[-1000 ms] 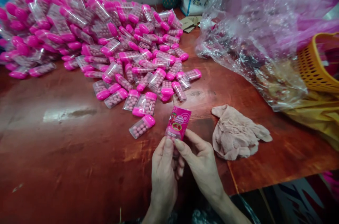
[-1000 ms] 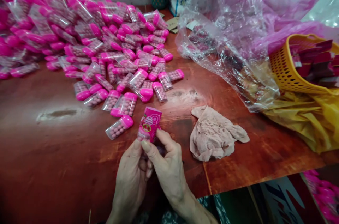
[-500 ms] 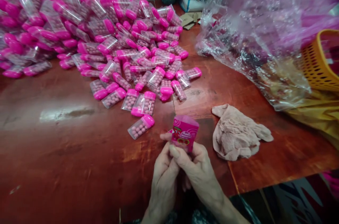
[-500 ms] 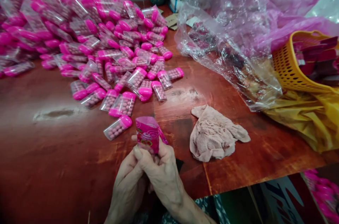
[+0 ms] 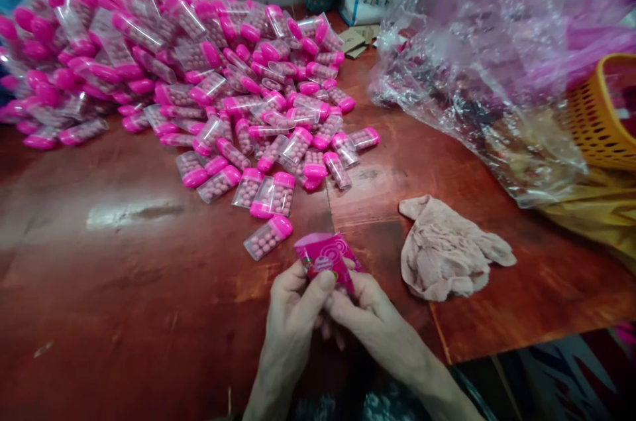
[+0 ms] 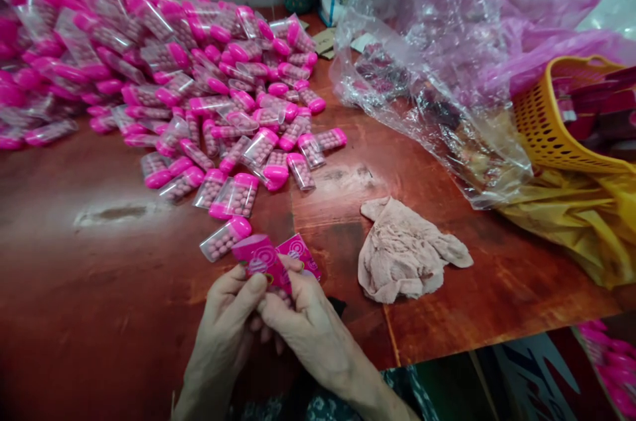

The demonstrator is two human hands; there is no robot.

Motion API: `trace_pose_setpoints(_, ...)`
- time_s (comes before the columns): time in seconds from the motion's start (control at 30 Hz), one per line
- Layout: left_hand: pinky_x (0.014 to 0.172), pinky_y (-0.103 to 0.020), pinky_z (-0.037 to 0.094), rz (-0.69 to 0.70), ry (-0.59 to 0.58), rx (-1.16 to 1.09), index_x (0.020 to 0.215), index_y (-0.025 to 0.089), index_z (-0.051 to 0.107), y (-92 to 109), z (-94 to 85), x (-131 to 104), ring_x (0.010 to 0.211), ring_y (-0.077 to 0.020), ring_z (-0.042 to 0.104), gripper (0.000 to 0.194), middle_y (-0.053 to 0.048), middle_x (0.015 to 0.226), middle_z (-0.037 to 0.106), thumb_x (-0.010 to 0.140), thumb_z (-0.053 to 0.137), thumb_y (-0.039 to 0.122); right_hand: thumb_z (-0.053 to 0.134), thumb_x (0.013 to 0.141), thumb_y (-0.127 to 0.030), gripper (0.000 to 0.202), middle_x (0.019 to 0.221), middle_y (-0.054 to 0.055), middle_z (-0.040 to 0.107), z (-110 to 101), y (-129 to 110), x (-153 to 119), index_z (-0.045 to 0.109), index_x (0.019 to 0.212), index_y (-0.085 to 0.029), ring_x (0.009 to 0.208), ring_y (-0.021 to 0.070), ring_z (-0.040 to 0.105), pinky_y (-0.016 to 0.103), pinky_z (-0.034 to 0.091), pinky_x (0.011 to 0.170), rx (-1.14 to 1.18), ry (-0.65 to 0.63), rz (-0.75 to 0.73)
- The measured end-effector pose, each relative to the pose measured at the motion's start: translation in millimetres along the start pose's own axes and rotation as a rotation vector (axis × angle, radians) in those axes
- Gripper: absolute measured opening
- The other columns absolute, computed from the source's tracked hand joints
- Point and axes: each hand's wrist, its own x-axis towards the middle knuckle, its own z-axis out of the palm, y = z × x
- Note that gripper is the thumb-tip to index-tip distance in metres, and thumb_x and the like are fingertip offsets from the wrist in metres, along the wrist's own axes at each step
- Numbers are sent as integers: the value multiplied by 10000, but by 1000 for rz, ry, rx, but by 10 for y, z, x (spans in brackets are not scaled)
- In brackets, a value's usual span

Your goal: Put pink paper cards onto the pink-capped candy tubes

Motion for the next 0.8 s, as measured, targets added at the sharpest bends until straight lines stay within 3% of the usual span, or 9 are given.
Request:
trace_pose_setpoints(0.13,406,-209,450,11,140,-276,727,119,639,33,24,86,433,-114,542,263,-14,553,615,658,696,366,587,816,-336,188,701,-34,544,17,-55,-38,575,919,-179,554,70,472,171,376,497,-53,-67,4)
trace_pose_setpoints(0.2,491,-234,493,31,167,-325,710,110,640,54,-10,129,540,-148,605,300,-55,649,662,642,706,395,505,870,-337,176,681,-30,547,29,-69,-53,579,859,-178,557,77,486,187,391,526,-183,-65,-45)
trace_pose_setpoints(0.27,493,-228,498,39,157,-340,700,108,640,55,-46,147,561,-153,615,294,-60,654,666,647,705,389,412,913,-349,288,629,-28,537,64,-45,-55,566,748,-170,531,79,489,199,393,535,-312,-32,-109)
trace_pose_setpoints(0.47,249,-158,333,23,58,-392,787,147,601,20,-47,110,311,-40,426,233,-25,731,659,733,623,373,361,929,-350,285,623,-22,524,169,79,2,514,758,-181,544,98,512,208,393,527,-336,49,-173)
trace_pose_setpoints(0.6,227,-159,313,3,47,-382,828,165,576,8,-16,88,286,-31,356,245,-1,688,634,751,599,396,373,927,-329,260,609,-26,513,180,93,20,524,772,-184,543,99,512,205,395,527,-365,99,-195)
trace_pose_setpoints(0.8,256,-140,299,-17,61,-310,790,147,584,-50,24,73,276,-28,264,241,54,448,492,767,583,386,357,935,-337,281,632,-10,546,184,169,26,533,1060,-157,552,116,523,228,413,536,-330,201,-220)
